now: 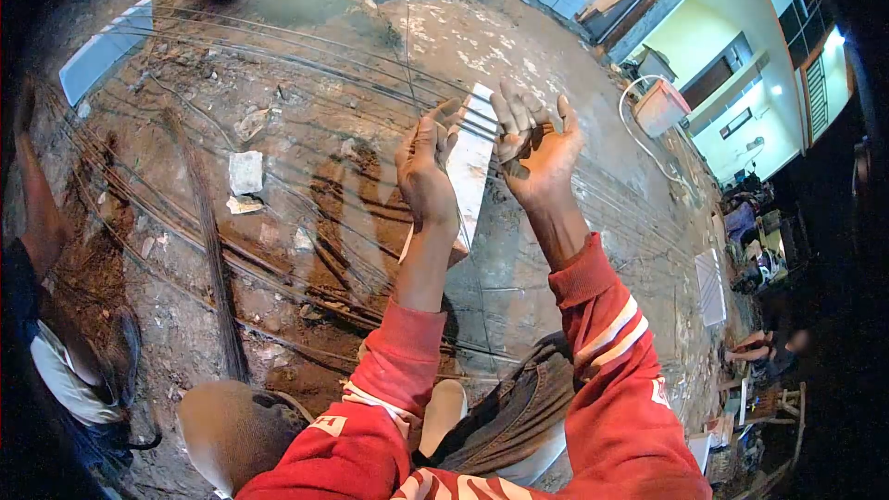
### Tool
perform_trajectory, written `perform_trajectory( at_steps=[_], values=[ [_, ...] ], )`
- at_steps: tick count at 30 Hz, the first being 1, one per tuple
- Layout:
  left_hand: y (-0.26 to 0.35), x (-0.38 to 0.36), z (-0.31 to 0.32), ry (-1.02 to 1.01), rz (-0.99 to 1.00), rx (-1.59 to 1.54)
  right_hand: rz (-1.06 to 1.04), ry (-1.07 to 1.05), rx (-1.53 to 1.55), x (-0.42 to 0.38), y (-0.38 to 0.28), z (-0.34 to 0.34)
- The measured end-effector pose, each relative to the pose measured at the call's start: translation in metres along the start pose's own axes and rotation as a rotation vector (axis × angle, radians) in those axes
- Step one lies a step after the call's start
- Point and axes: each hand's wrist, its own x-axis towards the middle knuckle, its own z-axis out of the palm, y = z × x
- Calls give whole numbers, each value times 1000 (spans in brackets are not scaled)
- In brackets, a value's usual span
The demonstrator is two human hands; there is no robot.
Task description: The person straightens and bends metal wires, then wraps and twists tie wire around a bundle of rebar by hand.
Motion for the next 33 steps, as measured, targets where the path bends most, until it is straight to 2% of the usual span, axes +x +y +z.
perform_trajectory(
  at_steps=[10, 13, 16, 17, 21, 26, 27, 30, 31, 33],
  values=[
    [-8, -9, 3, -37, 90, 153, -40, 45, -28, -4, 1, 12],
    [-11, -15, 6, -160, 176, 289, -44, 61, -29, -6, 3, 17],
    [-29, -25, 11, -224, 170, 301, -66, 103, -63, -5, 3, 13],
    [-21, -30, 10, -245, 159, 443, -83, 114, -92, -4, 2, 11],
    [-25, -28, 13, -240, 192, 416, -82, 126, -95, -5, -1, 7],
    [-27, -21, 16, -182, 225, 184, -79, 91, -87, -4, -2, 7],
    [-23, -18, 12, -163, 153, 177, -80, 90, -86, -4, -2, 8],
    [-2, -11, 10, -91, 250, 349, -33, 111, -61, -5, -3, 11],
    [3, -9, 13, -101, 277, 269, -20, 65, -72, -5, -2, 9],
    [9, -13, 8, -107, 254, 373, -4, 18, -83, -6, 1, 11]
  ],
)
